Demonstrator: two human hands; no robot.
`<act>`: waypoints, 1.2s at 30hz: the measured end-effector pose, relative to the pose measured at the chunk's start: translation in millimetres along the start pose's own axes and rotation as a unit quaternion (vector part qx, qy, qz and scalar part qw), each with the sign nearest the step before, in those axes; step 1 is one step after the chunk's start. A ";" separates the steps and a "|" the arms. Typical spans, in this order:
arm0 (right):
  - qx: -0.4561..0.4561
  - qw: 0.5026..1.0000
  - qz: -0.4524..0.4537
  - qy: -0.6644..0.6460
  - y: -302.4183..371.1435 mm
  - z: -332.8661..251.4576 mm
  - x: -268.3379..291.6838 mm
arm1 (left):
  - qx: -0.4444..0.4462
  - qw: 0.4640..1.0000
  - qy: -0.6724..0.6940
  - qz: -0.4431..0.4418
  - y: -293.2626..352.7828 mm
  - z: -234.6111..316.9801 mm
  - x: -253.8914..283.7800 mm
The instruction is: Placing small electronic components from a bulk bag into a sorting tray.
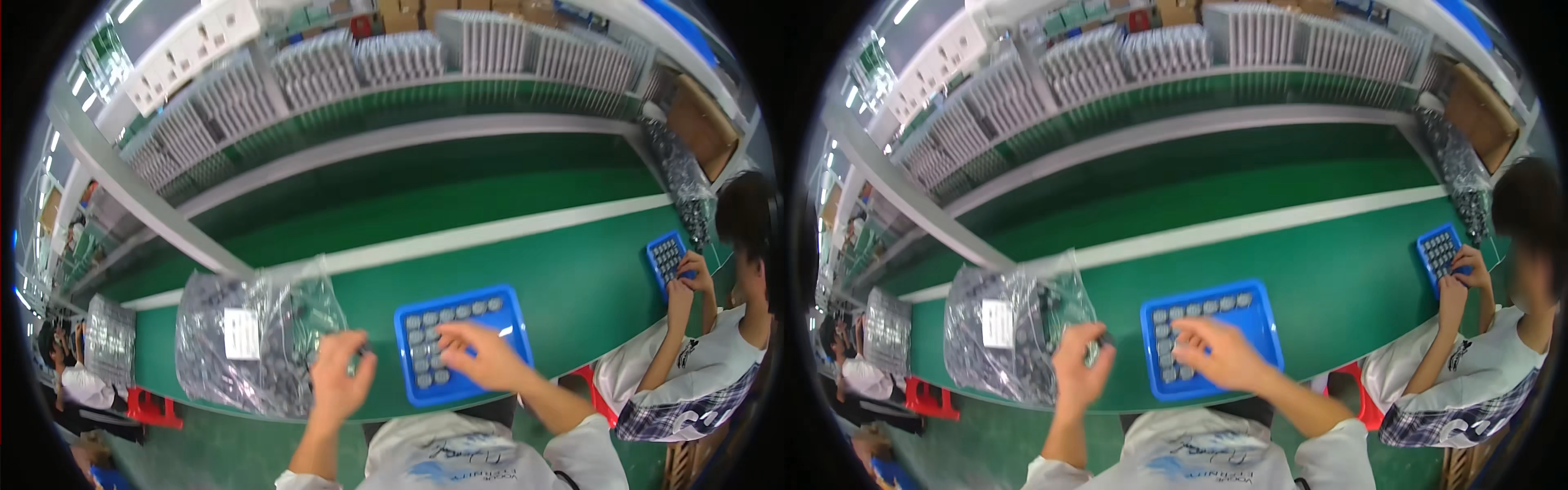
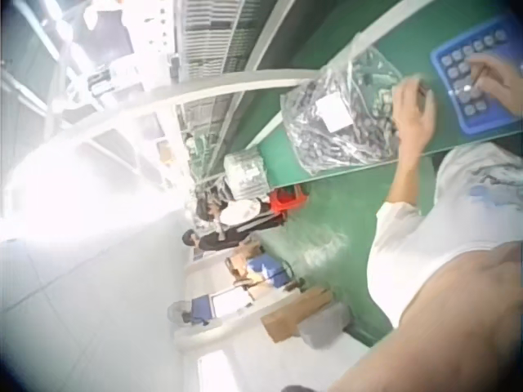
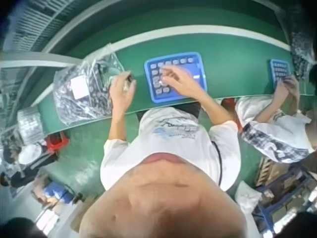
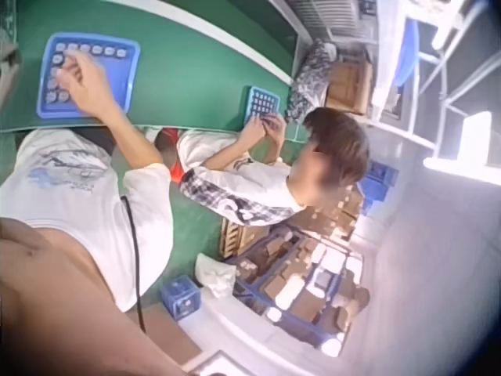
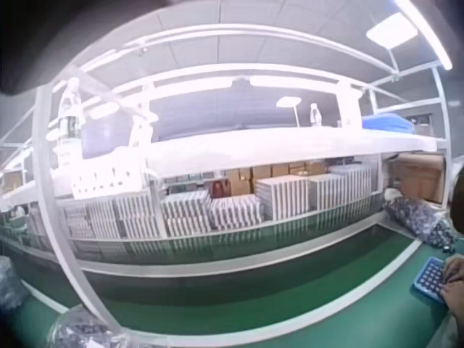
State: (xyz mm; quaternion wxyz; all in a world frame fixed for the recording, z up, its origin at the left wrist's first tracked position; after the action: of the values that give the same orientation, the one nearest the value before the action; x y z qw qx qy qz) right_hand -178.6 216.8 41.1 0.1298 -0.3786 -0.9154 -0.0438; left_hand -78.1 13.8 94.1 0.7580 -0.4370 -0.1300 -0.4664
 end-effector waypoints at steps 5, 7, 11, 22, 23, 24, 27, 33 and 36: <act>-0.056 0.944 -0.032 -0.323 7.5 15.9 -44.0 | -0.069 0.988 0.125 -0.052 2.2 59.8 -59.8; -0.060 0.942 -0.012 -0.331 13.2 22.9 -22.7 | -0.063 0.984 0.152 -0.076 -3.7 61.7 -62.1; -0.073 0.903 0.154 -0.394 44.8 51.2 43.9 | -0.048 0.994 0.080 -0.049 -7.5 33.2 -40.8; -0.057 0.901 0.405 -0.145 105.4 98.0 139.2 | 0.156 0.949 -0.266 -0.057 38.7 -101.5 -6.0; -0.062 0.906 0.394 -0.141 106.0 105.5 140.7 | 0.170 0.947 -0.265 -0.056 36.7 -104.0 -4.0; -0.075 0.908 0.410 -0.035 111.5 110.4 150.0 | 0.166 0.956 -0.235 -0.054 31.0 -102.0 -4.6; -0.118 0.891 0.425 0.108 113.2 97.0 148.9 | 0.152 0.971 -0.183 -0.035 27.0 -92.7 -3.1; -0.095 0.833 0.368 0.401 110.0 74.6 145.6 | 0.069 0.997 -0.034 -0.015 28.5 -36.6 -15.9; -0.079 0.884 0.342 0.309 110.8 78.2 151.0 | 0.029 0.994 -0.054 -0.089 42.7 -36.0 -50.9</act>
State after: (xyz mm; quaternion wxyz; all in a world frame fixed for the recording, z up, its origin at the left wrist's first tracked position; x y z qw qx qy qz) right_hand -219.1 412.3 4.8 0.3824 -0.6441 -0.6367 -0.1832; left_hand -77.6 23.6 19.2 0.7180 -0.4262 -0.2227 -0.5033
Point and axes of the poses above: each hand's wrist, its own y-axis away from the middle knuckle, its own x-axis out of the back of the hand, z = x × y, the point moved 8 cm from there along -y, towards the middle knuckle, and after that the axes turned 2 degrees about -x, right-handed, at the moved point
